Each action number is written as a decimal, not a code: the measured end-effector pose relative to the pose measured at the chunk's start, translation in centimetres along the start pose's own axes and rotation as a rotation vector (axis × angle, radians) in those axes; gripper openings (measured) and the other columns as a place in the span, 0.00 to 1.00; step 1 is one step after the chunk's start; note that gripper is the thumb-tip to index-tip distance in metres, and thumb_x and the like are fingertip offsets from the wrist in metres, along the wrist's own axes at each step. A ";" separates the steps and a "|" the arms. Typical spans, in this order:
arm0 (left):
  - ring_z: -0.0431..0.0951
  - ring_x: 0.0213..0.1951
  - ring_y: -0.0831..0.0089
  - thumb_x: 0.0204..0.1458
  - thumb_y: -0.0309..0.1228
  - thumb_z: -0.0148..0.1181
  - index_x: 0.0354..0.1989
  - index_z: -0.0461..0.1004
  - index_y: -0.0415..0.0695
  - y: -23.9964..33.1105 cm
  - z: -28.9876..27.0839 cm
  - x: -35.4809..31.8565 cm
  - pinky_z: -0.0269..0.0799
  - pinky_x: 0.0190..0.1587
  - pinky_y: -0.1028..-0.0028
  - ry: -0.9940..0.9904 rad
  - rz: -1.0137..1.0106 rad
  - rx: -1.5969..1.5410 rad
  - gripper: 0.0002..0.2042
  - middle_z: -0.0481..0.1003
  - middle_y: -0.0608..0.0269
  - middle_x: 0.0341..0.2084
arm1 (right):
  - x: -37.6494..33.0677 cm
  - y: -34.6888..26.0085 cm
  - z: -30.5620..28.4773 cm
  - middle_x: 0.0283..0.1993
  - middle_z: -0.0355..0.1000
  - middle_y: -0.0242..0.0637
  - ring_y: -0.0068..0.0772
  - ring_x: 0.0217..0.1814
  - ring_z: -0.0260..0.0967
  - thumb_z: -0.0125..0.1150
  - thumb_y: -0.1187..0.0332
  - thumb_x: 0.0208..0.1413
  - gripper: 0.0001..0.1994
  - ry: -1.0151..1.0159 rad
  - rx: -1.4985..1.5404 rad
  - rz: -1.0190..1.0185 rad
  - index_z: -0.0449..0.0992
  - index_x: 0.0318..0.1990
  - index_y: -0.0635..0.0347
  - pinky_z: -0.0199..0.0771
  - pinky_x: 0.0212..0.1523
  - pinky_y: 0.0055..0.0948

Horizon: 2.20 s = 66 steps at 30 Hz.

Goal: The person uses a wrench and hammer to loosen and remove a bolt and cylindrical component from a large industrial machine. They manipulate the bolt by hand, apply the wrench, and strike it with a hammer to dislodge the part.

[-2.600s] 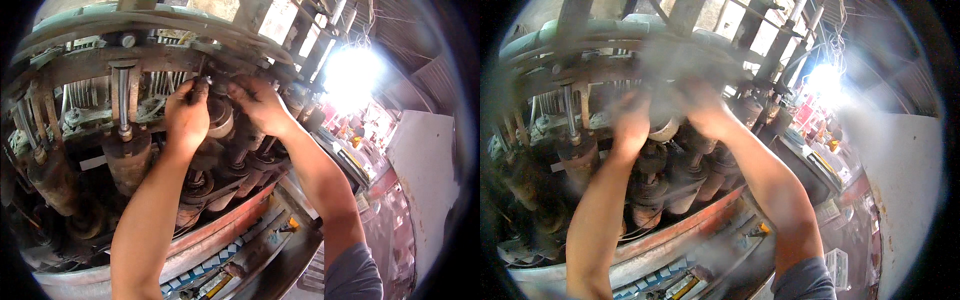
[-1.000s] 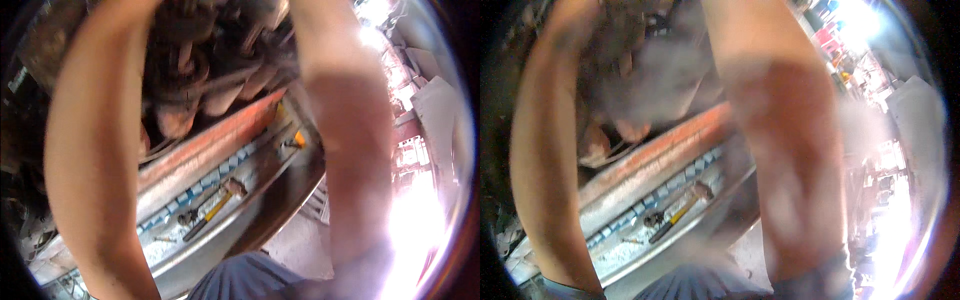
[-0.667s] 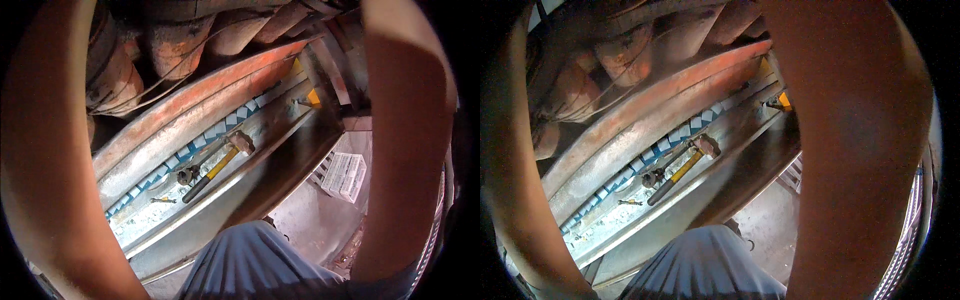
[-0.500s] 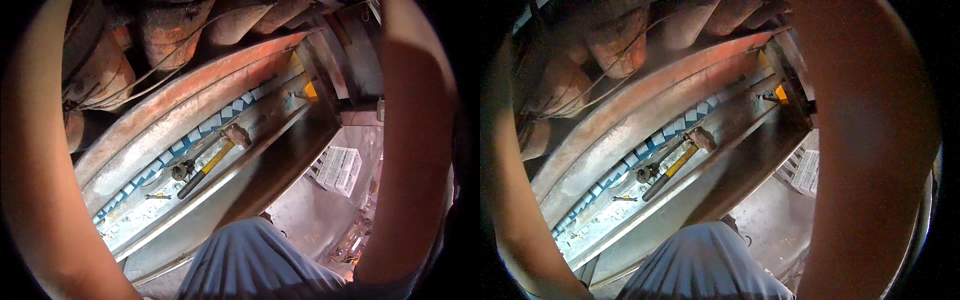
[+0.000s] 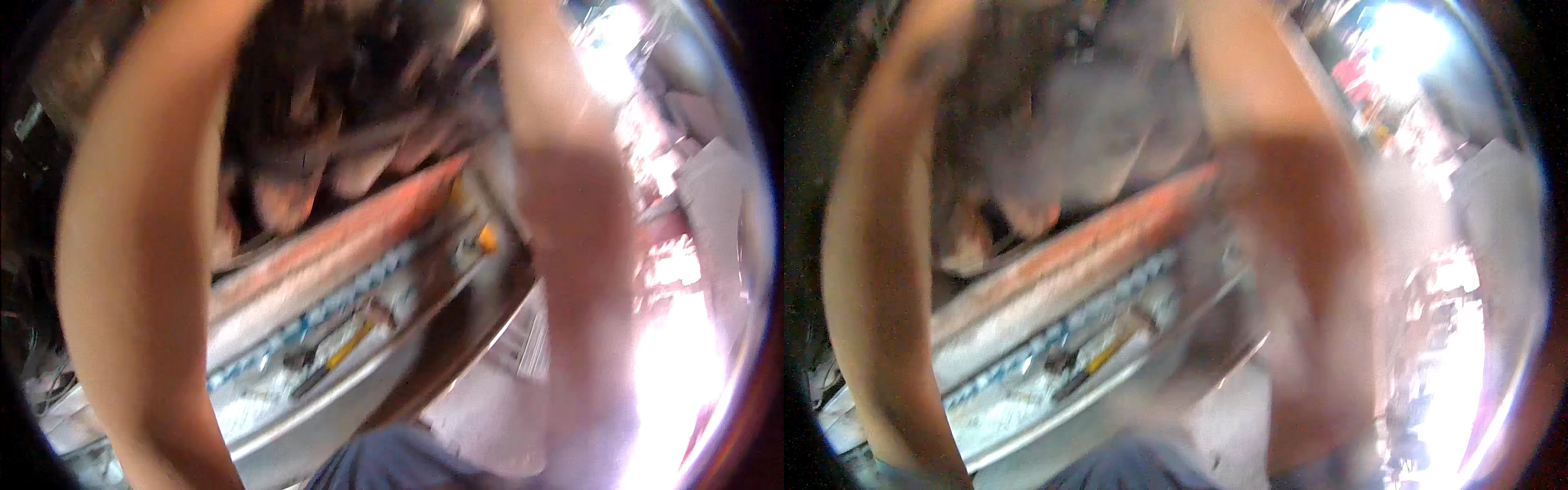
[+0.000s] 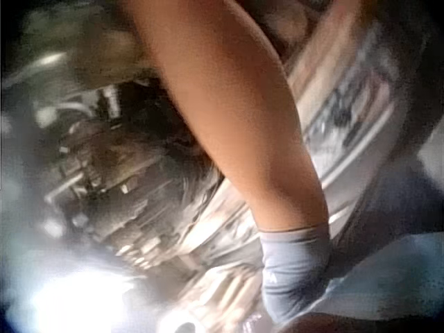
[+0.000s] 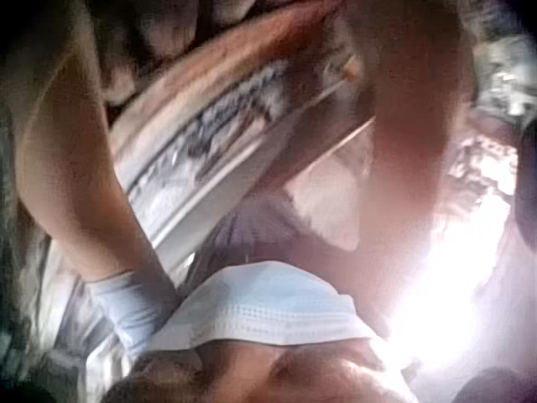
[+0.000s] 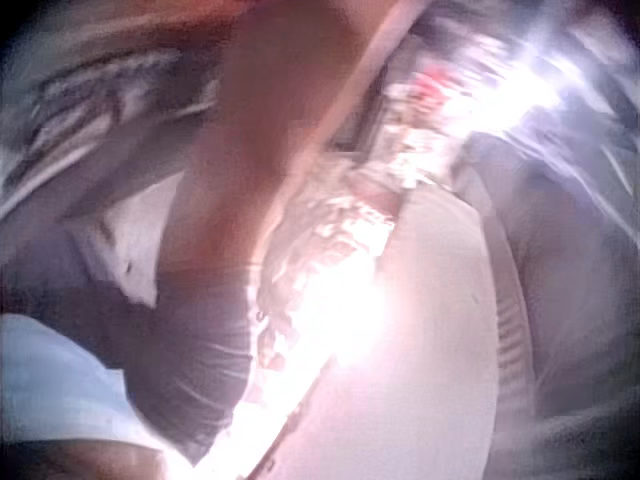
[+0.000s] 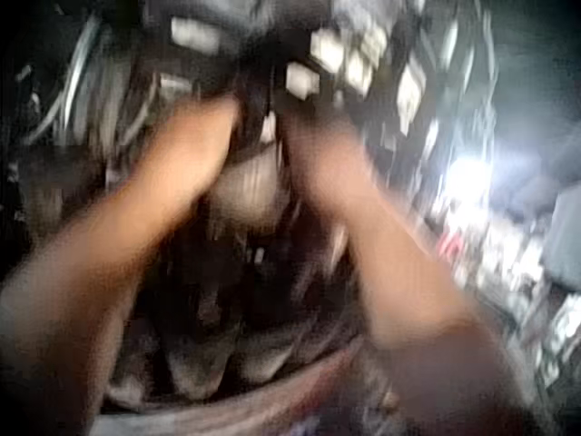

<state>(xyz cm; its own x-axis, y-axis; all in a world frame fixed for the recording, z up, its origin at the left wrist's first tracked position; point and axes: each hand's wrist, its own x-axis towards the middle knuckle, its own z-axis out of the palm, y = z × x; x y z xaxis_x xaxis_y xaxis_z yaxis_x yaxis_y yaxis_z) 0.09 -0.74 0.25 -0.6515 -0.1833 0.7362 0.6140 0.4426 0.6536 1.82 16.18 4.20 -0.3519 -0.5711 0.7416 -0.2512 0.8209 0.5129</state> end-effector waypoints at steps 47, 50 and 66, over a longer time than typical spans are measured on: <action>0.77 0.30 0.55 0.47 0.38 0.65 0.33 0.78 0.35 2.8 -0.9 -0.7 0.70 0.36 0.65 0.150 -0.069 -0.623 0.16 0.77 0.48 0.26 | 4.4 -0.4 -5.8 0.48 0.70 0.42 0.33 0.40 0.72 0.52 0.77 0.55 0.17 -0.066 1.236 0.907 0.67 0.54 0.64 0.76 0.37 0.30; 0.78 0.33 0.53 0.45 0.37 0.66 0.34 0.78 0.35 2.7 -0.9 -0.7 0.70 0.37 0.65 0.120 -0.066 -0.642 0.16 0.77 0.46 0.31 | 4.8 -0.5 -5.3 0.48 0.71 0.41 0.33 0.41 0.72 0.52 0.76 0.56 0.17 0.018 1.220 0.972 0.67 0.54 0.63 0.76 0.37 0.29; 0.78 0.34 0.52 0.45 0.37 0.65 0.37 0.78 0.37 3.1 -1.0 -0.8 0.71 0.39 0.65 0.172 -0.063 -0.481 0.16 0.78 0.46 0.31 | 4.0 0.9 -3.4 0.47 0.73 0.41 0.30 0.44 0.70 0.50 0.81 0.52 0.18 -0.004 0.511 0.312 0.72 0.52 0.62 0.71 0.44 0.29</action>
<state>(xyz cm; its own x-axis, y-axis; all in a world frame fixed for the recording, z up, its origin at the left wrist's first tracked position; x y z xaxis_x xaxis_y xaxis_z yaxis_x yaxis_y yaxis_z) 2.96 -0.13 1.91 -0.6362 -0.3561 0.6844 0.7377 -0.0208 0.6748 3.21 14.67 9.08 -0.4821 -0.3048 0.8214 -0.5370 0.8436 -0.0022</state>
